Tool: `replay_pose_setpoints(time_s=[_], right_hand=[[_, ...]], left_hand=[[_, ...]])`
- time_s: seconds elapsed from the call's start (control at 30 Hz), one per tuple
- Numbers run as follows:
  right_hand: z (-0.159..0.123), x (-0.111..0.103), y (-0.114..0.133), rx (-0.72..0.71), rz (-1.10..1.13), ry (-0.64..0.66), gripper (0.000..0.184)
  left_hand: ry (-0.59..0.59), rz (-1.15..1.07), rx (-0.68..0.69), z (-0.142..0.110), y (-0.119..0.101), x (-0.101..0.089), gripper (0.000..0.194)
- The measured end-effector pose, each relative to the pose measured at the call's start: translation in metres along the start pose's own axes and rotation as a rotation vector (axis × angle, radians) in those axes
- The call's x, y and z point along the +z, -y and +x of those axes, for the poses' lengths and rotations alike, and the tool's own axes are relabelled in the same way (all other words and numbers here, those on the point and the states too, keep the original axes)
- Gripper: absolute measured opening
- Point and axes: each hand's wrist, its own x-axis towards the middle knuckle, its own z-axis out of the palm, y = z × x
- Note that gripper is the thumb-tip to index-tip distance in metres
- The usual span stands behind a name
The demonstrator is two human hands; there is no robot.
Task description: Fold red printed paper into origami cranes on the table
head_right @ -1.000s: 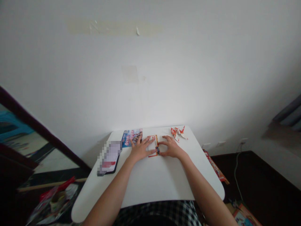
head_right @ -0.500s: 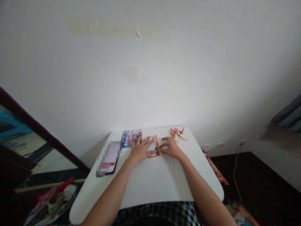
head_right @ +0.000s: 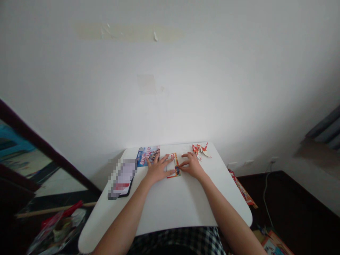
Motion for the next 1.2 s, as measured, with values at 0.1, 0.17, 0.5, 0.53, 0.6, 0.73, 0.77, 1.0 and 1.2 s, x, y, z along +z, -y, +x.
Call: replay_pose_setpoints(time_s=[0.1, 0.17, 0.5, 0.53, 0.6, 0.73, 0.77, 1.0, 1.2], right_hand=[[0.004, 0.006, -0.002, 0.013, -0.032, -0.068, 0.007], [0.006, 0.008, -0.001, 0.016, -0.044, -0.093, 0.005], [-0.005, -0.004, 0.004, -0.056, -0.006, -0.014, 0.008], [-0.005, -0.005, 0.005, -0.046, -0.007, -0.005, 0.009], [-0.005, -0.005, 0.005, -0.017, -0.013, -0.003, 0.008], [0.001, -0.002, 0.007, 0.048, -0.042, -0.041, 0.008], [0.002, -0.001, 0.008, 0.060, -0.051, -0.054, 0.008], [0.007, 0.008, 0.009, 0.144, -0.079, -0.129, 0.009], [0.002, 0.004, 0.007, 0.101, -0.035, -0.102, 0.007]], left_hand=[[0.001, -0.009, -0.004, 0.000, 0.000, 0.000, 0.073], [0.007, -0.015, -0.009, 0.001, -0.001, -0.001, 0.072], [0.064, 0.004, 0.058, -0.009, -0.007, -0.010, 0.074], [0.066, -0.002, 0.068, -0.009, -0.006, -0.010, 0.073], [0.074, -0.015, 0.072, -0.010, -0.006, -0.010, 0.071], [0.100, -0.013, 0.052, -0.008, -0.005, -0.008, 0.071], [0.102, -0.010, 0.051, -0.008, -0.005, -0.008, 0.072], [0.102, -0.020, 0.051, -0.006, -0.004, -0.009, 0.071], [0.124, -0.033, 0.089, -0.009, -0.005, -0.010, 0.074]])
